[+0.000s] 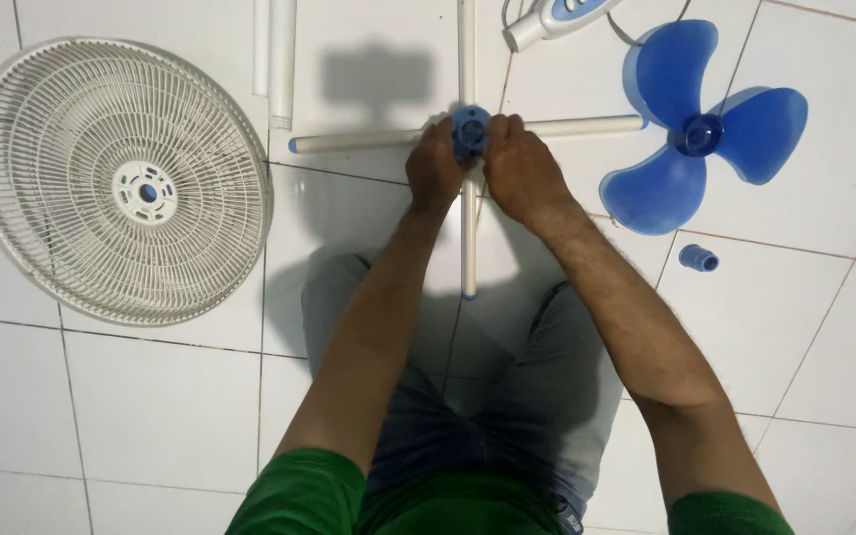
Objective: The person disassembles an electric fan on a tiled floor. They use a screwdriver to remove screws from the central hub, detach the hub, and separate the stand legs. The fan blade and cage remain nearby.
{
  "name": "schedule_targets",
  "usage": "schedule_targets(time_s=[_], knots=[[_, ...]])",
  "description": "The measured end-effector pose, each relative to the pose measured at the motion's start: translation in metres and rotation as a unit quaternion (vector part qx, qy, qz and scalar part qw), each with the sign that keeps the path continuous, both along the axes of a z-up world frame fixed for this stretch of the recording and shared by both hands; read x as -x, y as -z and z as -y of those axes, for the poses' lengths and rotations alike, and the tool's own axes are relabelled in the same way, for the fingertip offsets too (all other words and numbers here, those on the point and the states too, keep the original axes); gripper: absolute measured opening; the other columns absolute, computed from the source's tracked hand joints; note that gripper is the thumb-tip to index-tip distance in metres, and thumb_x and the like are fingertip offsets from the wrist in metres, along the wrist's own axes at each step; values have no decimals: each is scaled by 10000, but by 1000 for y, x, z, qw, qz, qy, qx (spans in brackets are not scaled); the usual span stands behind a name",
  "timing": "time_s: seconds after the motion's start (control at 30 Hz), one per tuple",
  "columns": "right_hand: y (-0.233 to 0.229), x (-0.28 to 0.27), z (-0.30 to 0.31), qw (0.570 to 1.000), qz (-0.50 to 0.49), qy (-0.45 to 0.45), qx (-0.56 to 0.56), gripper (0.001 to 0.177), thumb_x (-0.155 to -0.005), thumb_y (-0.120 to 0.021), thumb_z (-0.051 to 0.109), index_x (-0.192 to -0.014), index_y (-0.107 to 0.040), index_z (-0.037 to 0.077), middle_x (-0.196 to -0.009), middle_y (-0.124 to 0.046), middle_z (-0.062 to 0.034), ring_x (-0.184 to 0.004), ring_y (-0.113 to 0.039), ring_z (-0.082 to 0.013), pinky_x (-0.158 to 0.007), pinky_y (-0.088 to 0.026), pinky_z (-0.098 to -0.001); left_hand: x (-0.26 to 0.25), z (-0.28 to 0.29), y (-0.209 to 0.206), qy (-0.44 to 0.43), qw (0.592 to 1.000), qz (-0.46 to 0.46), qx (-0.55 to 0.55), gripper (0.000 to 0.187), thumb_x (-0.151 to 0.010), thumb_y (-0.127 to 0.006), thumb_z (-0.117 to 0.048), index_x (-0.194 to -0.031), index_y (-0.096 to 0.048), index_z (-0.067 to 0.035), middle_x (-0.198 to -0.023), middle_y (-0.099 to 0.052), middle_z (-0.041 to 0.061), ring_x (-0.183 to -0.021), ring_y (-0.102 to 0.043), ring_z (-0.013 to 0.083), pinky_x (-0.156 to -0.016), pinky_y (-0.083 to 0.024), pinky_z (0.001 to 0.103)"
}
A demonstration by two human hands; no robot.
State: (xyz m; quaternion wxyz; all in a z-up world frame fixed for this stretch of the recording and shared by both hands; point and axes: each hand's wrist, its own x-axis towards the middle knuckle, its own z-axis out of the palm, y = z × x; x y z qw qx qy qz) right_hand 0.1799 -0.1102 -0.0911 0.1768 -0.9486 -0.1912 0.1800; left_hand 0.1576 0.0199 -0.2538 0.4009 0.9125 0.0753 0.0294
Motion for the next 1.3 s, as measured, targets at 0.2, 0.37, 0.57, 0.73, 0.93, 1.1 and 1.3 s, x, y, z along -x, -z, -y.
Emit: schedule_targets(time_s=[0.2, 0.37, 0.57, 0.73, 0.93, 1.1, 1.3], knots=[[-6, 0, 5, 996, -2, -30, -80, 191, -955, -584, 49, -1119, -527, -30, -996, -625, -239, -909, -612, -422, -766, -535, -532, 3, -1, 3, 11, 999, -37, 1, 679, -666, -947, -230, -1248, -629, -82, -1099, -715, 178, -973, -709, 398, -809, -581, 479], [0, 0, 1, 995, -65, 74, -14, 348, -1078, -603, 207, -1191, -467, -94, -976, -583, -309, -808, -630, -448, -686, -547, -526, 4, -2, 8, -1, 1000, 8, 10, 670, -708, -930, -230, -1277, -617, -67, -1116, -716, 188, -969, -716, 397, -807, -592, 469], [6, 2, 7, 995, 67, -15, -77, 186, -940, -602, 6, -1107, -529, -32, -974, -645, -241, -895, -640, -420, -773, -547, -516, 3, -2, 13, 5, 1000, 13, -1, 672, -690, -927, -235, -1267, -616, -85, -1083, -713, 178, -958, -717, 402, -812, -591, 476], [1, 7, 3, 993, 67, 0, -93, 307, -886, -721, 139, -1056, -547, -47, -894, -651, -258, -843, -619, -433, -701, -530, -526, 3, 0, 14, 12, 999, -23, -23, 555, -812, -872, -253, -1290, -621, -128, -1110, -716, 136, -983, -715, 391, -820, -583, 492], [11, 5, 5, 999, -3, 52, 2, 261, -1071, -640, 165, -1135, -540, -67, -939, -635, -257, -856, -645, -387, -733, -562, -490, 1, -1, 13, 14, 999, -40, 2, 688, -740, -900, -351, -1302, -582, -113, -1109, -703, 168, -987, -699, 407, -820, -569, 506], [5, 7, 8, 986, 148, -41, -67, 274, -839, -622, 92, -1066, -550, -44, -915, -645, -236, -800, -676, -387, -648, -579, -458, 2, -2, 18, 25, 999, -5, -28, 756, -653, -890, -284, -1315, -576, -97, -1150, -701, 197, -1019, -704, 410, -859, -573, 488], [1, 3, 3, 991, -102, 75, 53, 372, -1109, -580, 223, -1246, -480, -107, -929, -621, -263, -787, -652, -394, -675, -572, -496, 2, -1, 13, 20, 1000, -18, 9, 680, -781, -914, -317, -1322, -568, -94, -1113, -706, 152, -996, -715, 369, -840, -583, 454]])
